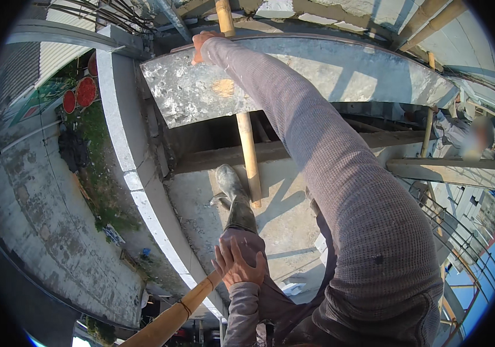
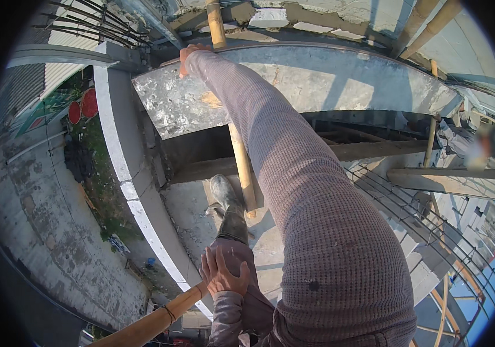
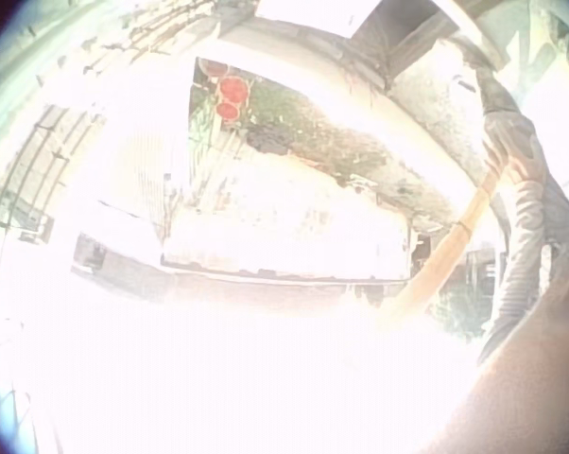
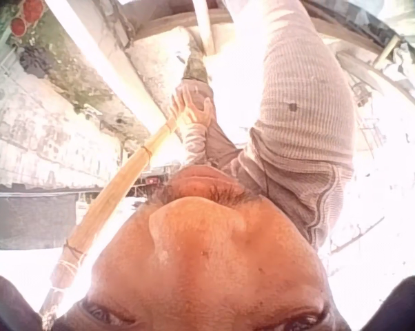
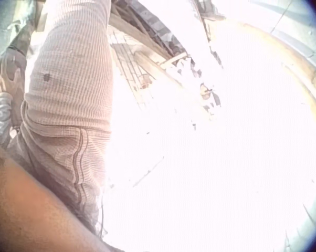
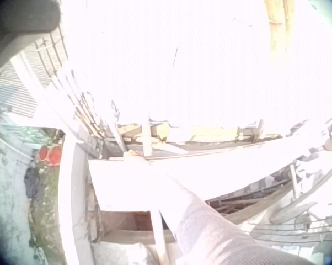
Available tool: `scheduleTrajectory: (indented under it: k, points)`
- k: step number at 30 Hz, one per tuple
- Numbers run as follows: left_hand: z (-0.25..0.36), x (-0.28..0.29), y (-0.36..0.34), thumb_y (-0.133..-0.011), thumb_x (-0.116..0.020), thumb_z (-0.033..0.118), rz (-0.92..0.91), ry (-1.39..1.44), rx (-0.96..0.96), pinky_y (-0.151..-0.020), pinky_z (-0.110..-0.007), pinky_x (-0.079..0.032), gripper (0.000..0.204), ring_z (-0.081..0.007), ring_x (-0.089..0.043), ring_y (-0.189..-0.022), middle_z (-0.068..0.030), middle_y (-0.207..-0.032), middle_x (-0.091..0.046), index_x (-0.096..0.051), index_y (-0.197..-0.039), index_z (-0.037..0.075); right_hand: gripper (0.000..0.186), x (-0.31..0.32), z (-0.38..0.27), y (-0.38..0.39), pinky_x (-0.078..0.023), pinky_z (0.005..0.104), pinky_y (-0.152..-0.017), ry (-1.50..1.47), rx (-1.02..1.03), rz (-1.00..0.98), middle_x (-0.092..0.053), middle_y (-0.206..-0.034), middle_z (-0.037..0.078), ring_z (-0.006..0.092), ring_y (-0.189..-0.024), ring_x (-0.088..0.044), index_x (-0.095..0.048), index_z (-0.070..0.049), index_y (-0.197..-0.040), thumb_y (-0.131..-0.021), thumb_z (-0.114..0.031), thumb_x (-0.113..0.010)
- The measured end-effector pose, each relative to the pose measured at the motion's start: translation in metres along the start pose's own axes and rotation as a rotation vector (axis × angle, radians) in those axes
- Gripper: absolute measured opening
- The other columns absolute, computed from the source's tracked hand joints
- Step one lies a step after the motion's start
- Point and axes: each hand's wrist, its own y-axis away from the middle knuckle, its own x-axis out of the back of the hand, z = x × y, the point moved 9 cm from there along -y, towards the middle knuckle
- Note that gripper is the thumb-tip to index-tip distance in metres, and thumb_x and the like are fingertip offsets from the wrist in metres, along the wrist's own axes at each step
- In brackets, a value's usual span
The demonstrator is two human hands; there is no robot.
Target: Laying AAC blocks and applying mortar using a trowel for wall construction.
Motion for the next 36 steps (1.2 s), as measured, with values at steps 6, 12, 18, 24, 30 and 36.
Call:
scheduleTrajectory:
  k: [6,12,18,24,30,36]
  points:
    - [-0.005,-0.009,0.002,-0.071,-0.064,0.040,-0.088,-0.017,0.023,-0.109,-0.058,-0.014,0.083,-0.0414,-0.020,-0.136,-0.0218,-0.146,-0.027,-0.032,-0.141,0.010,0.067,0.000,-0.003,0.014,-0.017,0.0518,-0.111,0.084,0.139,0.274,-0.040,-0.139,0.009,0.0283,-0.132,-0.032,-0.041,-0.011,-0.134,-0.081,-0.044,-0.065]
    - [-0.004,-0.010,-0.041,-0.071,-0.066,0.045,-0.134,-0.137,0.164,-0.109,-0.055,-0.019,0.083,-0.0334,-0.025,-0.137,-0.0176,-0.145,-0.032,-0.034,-0.140,0.011,0.066,-0.026,0.111,0.108,-0.027,0.0480,-0.104,-0.450,0.066,0.868,-0.041,-0.130,0.020,0.0362,-0.123,-0.036,-0.040,-0.004,-0.127,-0.075,-0.031,-0.071]
    - [-0.108,-0.112,-0.275,-0.066,-0.065,0.068,0.226,1.023,0.271,-0.107,-0.061,-0.013,0.109,-0.0285,-0.013,-0.141,-0.0150,-0.152,-0.019,-0.016,-0.148,0.015,0.066,-0.178,0.354,0.252,-0.045,0.0476,-0.086,-0.650,-0.879,0.921,-0.054,-0.105,0.027,0.0421,-0.100,-0.054,-0.051,0.006,-0.113,-0.072,-0.041,-0.074]
    - [-0.020,-0.128,-0.412,-0.058,-0.061,0.080,-0.205,1.801,0.519,-0.110,-0.059,-0.003,0.125,-0.0322,0.001,-0.142,-0.0137,-0.154,0.004,0.005,-0.148,0.024,0.091,-0.322,0.589,0.299,-0.050,0.0469,-0.081,-1.230,-1.383,0.702,-0.050,-0.120,0.026,0.0379,-0.103,-0.055,-0.044,0.005,-0.124,-0.071,-0.068,-0.062]
    - [-0.023,-0.100,-0.524,-0.079,-0.064,0.055,-0.265,1.993,-0.235,-0.102,-0.051,-0.033,0.087,-0.0332,-0.041,-0.118,-0.0150,-0.135,-0.035,-0.023,-0.141,0.010,0.101,-0.290,0.571,0.239,-0.035,0.0576,-0.102,-2.211,-0.896,0.794,-0.021,-0.145,0.023,0.0399,-0.130,-0.031,-0.012,-0.012,-0.147,-0.076,-0.066,-0.060]
    - [-0.009,-0.133,-0.521,-0.083,-0.063,0.051,0.069,2.021,0.106,-0.099,-0.048,-0.038,0.062,-0.0282,-0.046,-0.115,-0.0079,-0.130,-0.044,-0.043,-0.130,0.015,0.091,-0.309,0.599,0.174,-0.035,0.0588,-0.100,-2.401,-0.480,0.932,-0.030,-0.142,0.020,0.0380,-0.126,-0.037,-0.025,-0.012,-0.143,-0.078,-0.069,-0.054]
